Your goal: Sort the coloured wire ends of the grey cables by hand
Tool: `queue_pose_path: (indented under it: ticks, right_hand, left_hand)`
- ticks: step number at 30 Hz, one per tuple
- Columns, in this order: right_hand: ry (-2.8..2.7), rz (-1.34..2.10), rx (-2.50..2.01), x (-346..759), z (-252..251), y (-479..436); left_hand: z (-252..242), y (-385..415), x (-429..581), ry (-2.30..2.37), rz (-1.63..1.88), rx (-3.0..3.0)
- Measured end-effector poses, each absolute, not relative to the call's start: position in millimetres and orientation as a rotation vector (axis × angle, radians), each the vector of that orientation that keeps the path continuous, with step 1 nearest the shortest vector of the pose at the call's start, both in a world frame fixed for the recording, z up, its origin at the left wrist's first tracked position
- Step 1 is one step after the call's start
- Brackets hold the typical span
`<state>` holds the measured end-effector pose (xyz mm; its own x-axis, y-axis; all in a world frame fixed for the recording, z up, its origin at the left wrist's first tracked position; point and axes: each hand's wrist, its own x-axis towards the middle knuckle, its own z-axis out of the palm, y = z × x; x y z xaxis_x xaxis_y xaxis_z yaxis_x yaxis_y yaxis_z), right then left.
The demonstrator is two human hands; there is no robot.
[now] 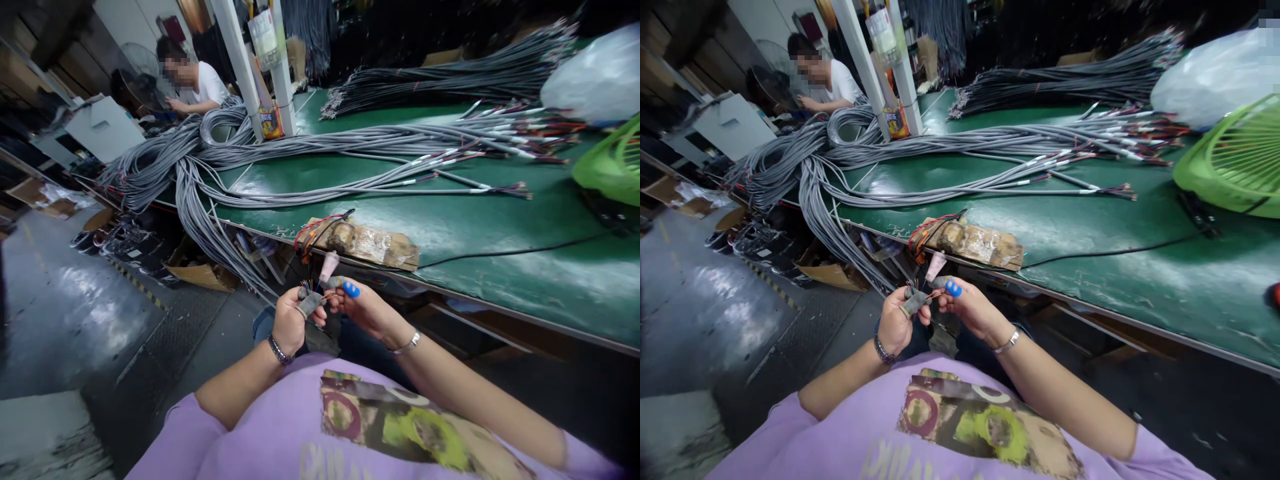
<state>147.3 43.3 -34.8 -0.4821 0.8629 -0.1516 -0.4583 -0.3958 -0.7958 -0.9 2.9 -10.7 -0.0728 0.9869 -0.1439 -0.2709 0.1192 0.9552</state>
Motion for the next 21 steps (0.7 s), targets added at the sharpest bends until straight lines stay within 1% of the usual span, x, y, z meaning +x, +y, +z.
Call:
queue_pose_path:
  ticks: [3,7,16,21]
  right_hand:
    - [-1.098,1.757,-0.804,147,-33,31]
    - [-1.127,1.537,-0.926,139,-27,22]
    - [-1.188,1.556,-0.893,135,-25,19]
    - [-1.334,1.545,-0.874,134,-18,23]
  left_hand:
    - [-14,1,-1,1.159,1.307,0.872]
    - [-18,-2,-1,1.179,1.274,0.935]
    - [-19,-11,-6,1.209,1.176,1.064]
    - [-10,-8,-12,1.259,1.037,1.318]
